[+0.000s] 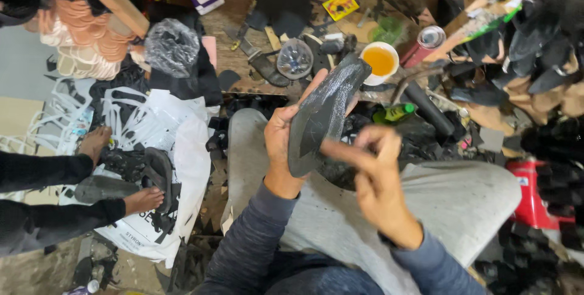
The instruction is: The person applies a white adhesive to black shoe parts using a small brush, then places the parts on a shelf. The person repeats this process for several shoe parts.
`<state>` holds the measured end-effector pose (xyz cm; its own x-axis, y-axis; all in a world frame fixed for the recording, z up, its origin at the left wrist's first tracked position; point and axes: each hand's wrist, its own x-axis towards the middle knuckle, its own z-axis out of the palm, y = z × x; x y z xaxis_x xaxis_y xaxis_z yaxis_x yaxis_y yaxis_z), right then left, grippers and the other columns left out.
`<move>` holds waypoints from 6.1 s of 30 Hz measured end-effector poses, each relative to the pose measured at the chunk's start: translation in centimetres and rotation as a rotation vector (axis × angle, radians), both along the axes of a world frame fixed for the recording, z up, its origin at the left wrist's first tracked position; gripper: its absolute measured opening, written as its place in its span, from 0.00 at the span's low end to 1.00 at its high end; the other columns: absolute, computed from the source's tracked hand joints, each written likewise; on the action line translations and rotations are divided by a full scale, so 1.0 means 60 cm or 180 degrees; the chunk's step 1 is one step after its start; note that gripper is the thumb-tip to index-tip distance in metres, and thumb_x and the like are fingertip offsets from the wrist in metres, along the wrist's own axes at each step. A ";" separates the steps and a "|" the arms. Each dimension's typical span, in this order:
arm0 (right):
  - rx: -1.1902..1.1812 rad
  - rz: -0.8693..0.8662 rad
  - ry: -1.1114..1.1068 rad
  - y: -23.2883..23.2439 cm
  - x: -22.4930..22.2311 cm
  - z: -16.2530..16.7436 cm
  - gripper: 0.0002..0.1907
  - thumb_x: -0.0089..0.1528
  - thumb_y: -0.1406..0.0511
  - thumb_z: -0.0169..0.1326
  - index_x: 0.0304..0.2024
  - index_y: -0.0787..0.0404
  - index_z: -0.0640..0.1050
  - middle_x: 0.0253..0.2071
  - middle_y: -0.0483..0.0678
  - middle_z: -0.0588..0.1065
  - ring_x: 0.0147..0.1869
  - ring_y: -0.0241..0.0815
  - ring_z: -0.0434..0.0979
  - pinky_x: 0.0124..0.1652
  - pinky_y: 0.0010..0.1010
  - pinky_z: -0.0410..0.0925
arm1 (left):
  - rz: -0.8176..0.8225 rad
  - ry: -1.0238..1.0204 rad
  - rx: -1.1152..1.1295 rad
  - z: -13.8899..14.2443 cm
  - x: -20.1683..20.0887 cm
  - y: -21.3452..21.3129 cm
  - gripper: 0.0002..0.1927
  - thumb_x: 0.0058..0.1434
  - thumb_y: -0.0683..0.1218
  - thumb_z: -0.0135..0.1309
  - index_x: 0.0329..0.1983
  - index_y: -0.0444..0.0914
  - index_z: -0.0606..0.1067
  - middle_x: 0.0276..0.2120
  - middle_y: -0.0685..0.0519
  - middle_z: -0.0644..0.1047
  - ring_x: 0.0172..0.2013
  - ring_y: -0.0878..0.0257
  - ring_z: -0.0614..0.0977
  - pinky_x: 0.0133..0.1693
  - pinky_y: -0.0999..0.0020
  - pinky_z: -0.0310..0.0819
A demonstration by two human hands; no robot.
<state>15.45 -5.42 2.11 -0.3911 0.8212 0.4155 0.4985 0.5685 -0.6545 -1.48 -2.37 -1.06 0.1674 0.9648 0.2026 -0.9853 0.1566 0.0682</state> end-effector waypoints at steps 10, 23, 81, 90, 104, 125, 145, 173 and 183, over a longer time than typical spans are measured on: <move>0.1028 -0.0411 -0.0863 0.017 -0.023 0.034 0.35 0.55 0.78 0.53 0.57 0.35 0.80 0.72 0.52 0.60 0.77 0.63 0.55 0.71 0.55 0.49 | 0.0257 0.0614 0.0007 0.028 0.002 0.001 0.41 0.63 0.47 0.34 0.79 0.26 0.49 0.77 0.39 0.54 0.74 0.50 0.60 0.75 0.60 0.51; 0.0576 -0.0317 -0.0754 0.010 -0.012 0.029 0.32 0.54 0.72 0.56 0.58 0.37 0.80 0.72 0.58 0.60 0.77 0.68 0.52 0.69 0.57 0.48 | 0.0028 0.0790 -0.0463 -0.027 -0.007 -0.012 0.37 0.68 0.49 0.37 0.78 0.27 0.55 0.73 0.40 0.62 0.68 0.54 0.69 0.71 0.62 0.59; 0.0858 -0.3261 0.4014 0.289 0.405 -0.269 0.31 0.69 0.74 0.45 0.76 0.60 0.59 0.56 0.43 0.63 0.49 0.33 0.65 0.50 0.27 0.67 | 0.0035 0.3309 0.2070 -0.081 0.695 0.403 0.20 0.71 0.41 0.47 0.64 0.28 0.72 0.53 0.41 0.80 0.51 0.58 0.79 0.55 0.65 0.74; 0.1873 -0.2872 0.2512 0.217 0.340 -0.178 0.32 0.72 0.77 0.44 0.77 0.62 0.53 0.65 0.48 0.59 0.64 0.39 0.61 0.67 0.28 0.58 | 0.0520 0.4001 0.0561 -0.128 0.229 0.098 0.19 0.68 0.37 0.44 0.60 0.29 0.75 0.52 0.44 0.81 0.50 0.59 0.83 0.53 0.67 0.76; 0.1077 -0.1543 0.1023 0.142 0.093 -0.179 0.33 0.61 0.81 0.49 0.69 0.65 0.64 0.56 0.55 0.65 0.55 0.48 0.67 0.57 0.35 0.65 | 0.3548 0.7702 0.0185 -0.227 -0.168 0.434 0.14 0.61 0.43 0.61 0.49 0.35 0.79 0.47 0.38 0.77 0.50 0.42 0.77 0.53 0.50 0.73; 0.0485 -0.0875 -0.1078 0.279 0.115 -0.195 0.40 0.50 0.78 0.51 0.67 0.59 0.68 0.51 0.61 0.67 0.55 0.63 0.65 0.57 0.48 0.63 | 0.0306 0.0601 -0.0580 -0.071 -0.113 0.022 0.42 0.59 0.43 0.49 0.78 0.32 0.56 0.65 0.34 0.69 0.60 0.41 0.75 0.62 0.45 0.67; 0.0694 -0.0367 0.0178 0.096 0.034 0.005 0.25 0.57 0.81 0.44 0.54 0.61 0.77 0.48 0.53 0.72 0.55 0.52 0.70 0.53 0.39 0.66 | 0.0125 -0.0017 -0.0482 0.034 -0.008 0.002 0.39 0.66 0.48 0.38 0.80 0.33 0.49 0.75 0.43 0.57 0.72 0.50 0.61 0.75 0.47 0.47; 0.1703 -0.0595 -0.0989 -0.054 -0.009 0.022 0.35 0.54 0.75 0.54 0.58 0.32 0.78 0.41 0.43 0.64 0.50 0.46 0.65 0.56 0.47 0.55 | 0.0353 -0.0757 -0.0009 0.017 0.056 0.043 0.31 0.74 0.53 0.38 0.77 0.35 0.58 0.71 0.37 0.63 0.69 0.42 0.66 0.72 0.52 0.58; -0.0862 0.0352 0.0257 0.021 0.052 0.097 0.48 0.50 0.78 0.63 0.72 0.58 0.62 0.66 0.53 0.64 0.57 0.42 0.75 0.51 0.30 0.71 | 0.0671 0.0152 -0.0336 0.027 0.024 0.014 0.27 0.77 0.49 0.39 0.75 0.32 0.59 0.65 0.41 0.66 0.63 0.53 0.70 0.70 0.59 0.61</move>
